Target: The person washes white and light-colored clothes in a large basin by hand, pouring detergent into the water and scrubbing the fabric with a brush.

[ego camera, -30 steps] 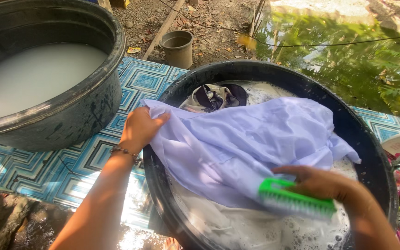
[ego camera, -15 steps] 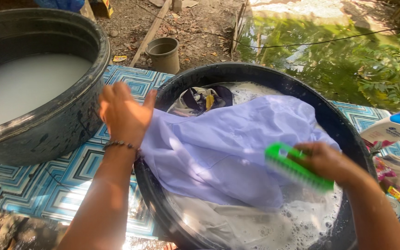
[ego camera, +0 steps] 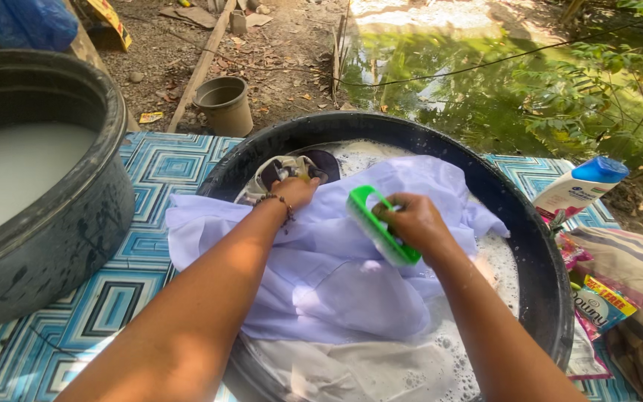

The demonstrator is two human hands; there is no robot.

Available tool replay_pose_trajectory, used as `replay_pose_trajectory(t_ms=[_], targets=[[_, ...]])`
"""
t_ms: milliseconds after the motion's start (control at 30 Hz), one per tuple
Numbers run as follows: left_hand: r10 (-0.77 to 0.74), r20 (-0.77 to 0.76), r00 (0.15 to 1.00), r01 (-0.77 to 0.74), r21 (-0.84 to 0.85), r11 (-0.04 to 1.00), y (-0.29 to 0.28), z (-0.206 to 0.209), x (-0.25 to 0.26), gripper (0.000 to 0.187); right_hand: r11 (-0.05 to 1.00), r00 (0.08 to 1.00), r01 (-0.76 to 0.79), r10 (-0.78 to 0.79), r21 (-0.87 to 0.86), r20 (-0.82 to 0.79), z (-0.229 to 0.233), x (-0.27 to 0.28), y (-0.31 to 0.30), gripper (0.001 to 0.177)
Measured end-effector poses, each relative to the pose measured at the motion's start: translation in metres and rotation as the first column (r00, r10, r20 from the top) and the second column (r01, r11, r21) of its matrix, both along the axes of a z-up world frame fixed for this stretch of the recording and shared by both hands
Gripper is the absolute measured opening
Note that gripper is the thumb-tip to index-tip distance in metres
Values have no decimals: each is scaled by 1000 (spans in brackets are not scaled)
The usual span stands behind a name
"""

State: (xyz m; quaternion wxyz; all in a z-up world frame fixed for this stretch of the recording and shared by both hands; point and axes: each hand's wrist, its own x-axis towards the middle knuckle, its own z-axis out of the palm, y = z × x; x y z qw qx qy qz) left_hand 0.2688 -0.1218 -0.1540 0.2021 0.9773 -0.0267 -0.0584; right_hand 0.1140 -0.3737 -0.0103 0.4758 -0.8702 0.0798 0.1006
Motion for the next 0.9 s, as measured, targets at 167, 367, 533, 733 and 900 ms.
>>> replay_pose_trajectory(t_ms=[167, 367, 533, 733, 900], targets=[[130, -36, 991, -134, -135, 982, 8, 57, -1, 59, 997, 1000, 15, -13, 77, -23, -6, -11, 1, 31], [294, 64, 954, -298, 48, 953, 30, 150, 11, 90, 989, 1000, 15, -16, 149, 8, -8, -11, -2, 32], [488, -96, 868, -488, 19, 873, 67, 146, 20, 108, 982, 1000, 27, -26, 188, -7, -14, -16, -7, 31], [295, -8, 956, -295, -15, 955, 83, 158, -74, 71, 994, 994, 51, -41, 95, -100, -2, -26, -38, 44], [266, -123, 956, -255, 92, 962, 102, 163, -202, 68, 906, 971, -237, 232, -351, -56, -12, -37, -84, 61]])
